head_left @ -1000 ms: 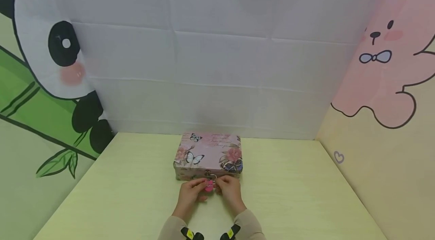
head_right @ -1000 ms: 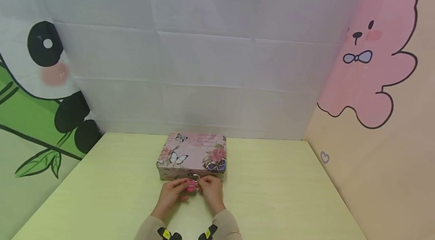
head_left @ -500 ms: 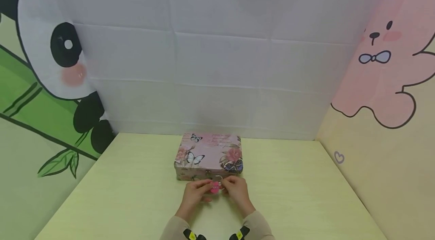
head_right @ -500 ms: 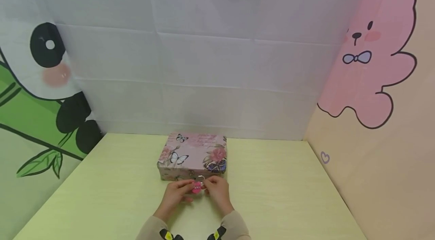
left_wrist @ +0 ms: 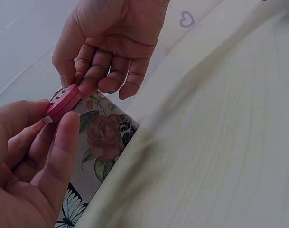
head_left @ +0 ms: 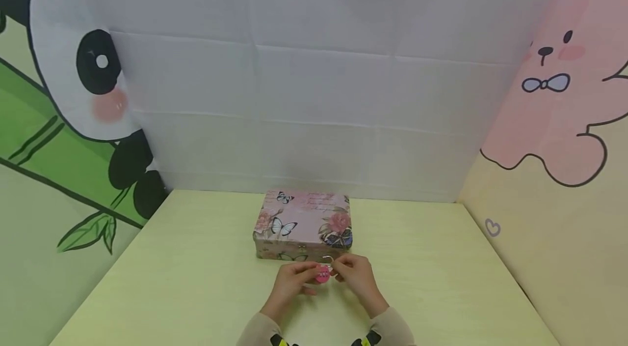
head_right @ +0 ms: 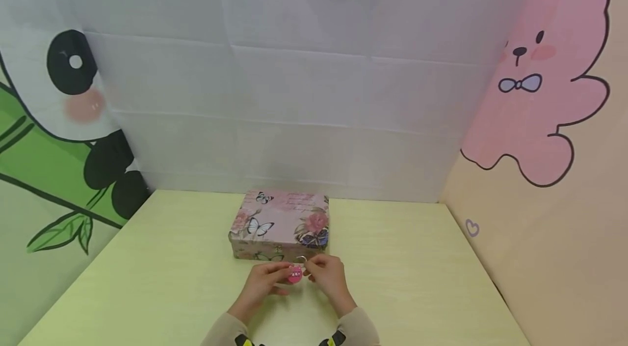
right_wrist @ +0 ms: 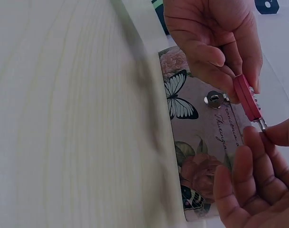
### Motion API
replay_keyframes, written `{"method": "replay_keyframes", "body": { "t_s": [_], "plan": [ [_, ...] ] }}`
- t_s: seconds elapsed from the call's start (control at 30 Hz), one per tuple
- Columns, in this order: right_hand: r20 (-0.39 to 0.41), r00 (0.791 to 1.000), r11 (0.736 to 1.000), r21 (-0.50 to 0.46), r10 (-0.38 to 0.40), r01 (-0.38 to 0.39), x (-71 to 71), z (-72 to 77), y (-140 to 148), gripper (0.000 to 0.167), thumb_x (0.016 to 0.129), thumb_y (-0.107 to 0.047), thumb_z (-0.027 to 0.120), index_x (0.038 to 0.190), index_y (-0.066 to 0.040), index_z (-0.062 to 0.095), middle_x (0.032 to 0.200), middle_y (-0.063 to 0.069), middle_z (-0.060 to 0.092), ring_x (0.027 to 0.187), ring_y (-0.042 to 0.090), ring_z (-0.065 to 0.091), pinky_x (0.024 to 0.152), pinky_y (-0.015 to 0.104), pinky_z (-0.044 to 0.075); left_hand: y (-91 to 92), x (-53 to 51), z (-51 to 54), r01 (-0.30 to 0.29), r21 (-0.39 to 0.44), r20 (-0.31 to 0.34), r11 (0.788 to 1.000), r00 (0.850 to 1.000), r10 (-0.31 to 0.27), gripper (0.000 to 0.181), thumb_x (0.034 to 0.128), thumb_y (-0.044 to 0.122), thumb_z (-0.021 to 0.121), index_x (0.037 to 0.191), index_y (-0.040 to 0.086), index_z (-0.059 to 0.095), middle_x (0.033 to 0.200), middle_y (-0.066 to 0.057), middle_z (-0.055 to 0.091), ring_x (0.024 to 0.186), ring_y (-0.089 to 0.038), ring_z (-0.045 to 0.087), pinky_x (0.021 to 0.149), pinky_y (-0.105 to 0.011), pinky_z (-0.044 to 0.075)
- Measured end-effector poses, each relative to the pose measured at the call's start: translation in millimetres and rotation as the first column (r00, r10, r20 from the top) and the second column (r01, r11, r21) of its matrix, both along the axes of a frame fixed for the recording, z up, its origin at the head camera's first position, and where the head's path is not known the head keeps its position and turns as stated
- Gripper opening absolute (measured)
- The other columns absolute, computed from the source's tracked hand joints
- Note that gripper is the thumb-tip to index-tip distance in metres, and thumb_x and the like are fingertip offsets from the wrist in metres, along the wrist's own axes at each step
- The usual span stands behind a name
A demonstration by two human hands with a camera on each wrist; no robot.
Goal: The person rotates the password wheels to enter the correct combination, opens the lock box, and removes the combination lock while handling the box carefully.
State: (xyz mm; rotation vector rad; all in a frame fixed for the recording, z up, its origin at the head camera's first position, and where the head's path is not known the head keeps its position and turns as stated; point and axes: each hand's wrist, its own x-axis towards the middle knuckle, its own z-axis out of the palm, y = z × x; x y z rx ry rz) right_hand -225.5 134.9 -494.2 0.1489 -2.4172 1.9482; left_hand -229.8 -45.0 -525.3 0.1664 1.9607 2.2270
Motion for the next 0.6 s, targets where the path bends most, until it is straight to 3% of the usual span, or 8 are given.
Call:
{"method": "replay_keyframes", "body": {
  "t_s": [0.1, 0.3, 0.6],
  "plan": [
    [0.006, 1.0, 1.0, 0.008, 0.002, -0.002, -2.2, -7.1, 6.7, 0.014, 0.09, -0.003, 0.066, 0.083, 0.008, 0.069, 0.073, 0.012, 0.07, 0.065, 0.018, 0.065, 0.061, 0.028, 0.059, 3.7, 3.0, 2.9, 0.019, 0.003, -0.007, 1.0, 1.0, -0.019, 0.032, 0.0946, 0.008, 0.067, 0.114, -0.017, 0.064, 0.096, -0.016, 0.073, 0.076, -0.015, 0.071, 0.059, -0.03, 0.061],
    [0.02, 1.0, 0.999, 0.04, 0.009, -0.01, 6.2, 2.8, 15.5, 0.014, 0.091, 0.002, 0.063, 0.082, 0.012, 0.067, 0.073, 0.019, 0.069, 0.068, 0.029, 0.067, 0.062, 0.032, 0.06, 11.4, 8.7, 7.7, 0.057, -0.002, -0.006, 0.998, 0.998, -0.057, 0.03, 0.0936, 0.007, 0.068, 0.113, -0.016, 0.066, 0.095, -0.017, 0.073, 0.075, -0.016, 0.071, 0.059, -0.029, 0.061],
    [0.018, 1.0, 0.998, 0.05, 0.022, -0.023, 17.6, 9.8, 33.9, 0.013, 0.091, -0.003, 0.066, 0.083, 0.008, 0.069, 0.073, 0.014, 0.07, 0.068, 0.023, 0.066, 0.062, 0.026, 0.059, 23.7, 16.4, 15.2, 0.107, -0.003, -0.013, 0.994, 0.994, -0.107, 0.029, 0.0932, 0.01, 0.07, 0.11, -0.014, 0.068, 0.093, -0.017, 0.074, 0.076, -0.018, 0.072, 0.059, -0.032, 0.062]
  ]
}}
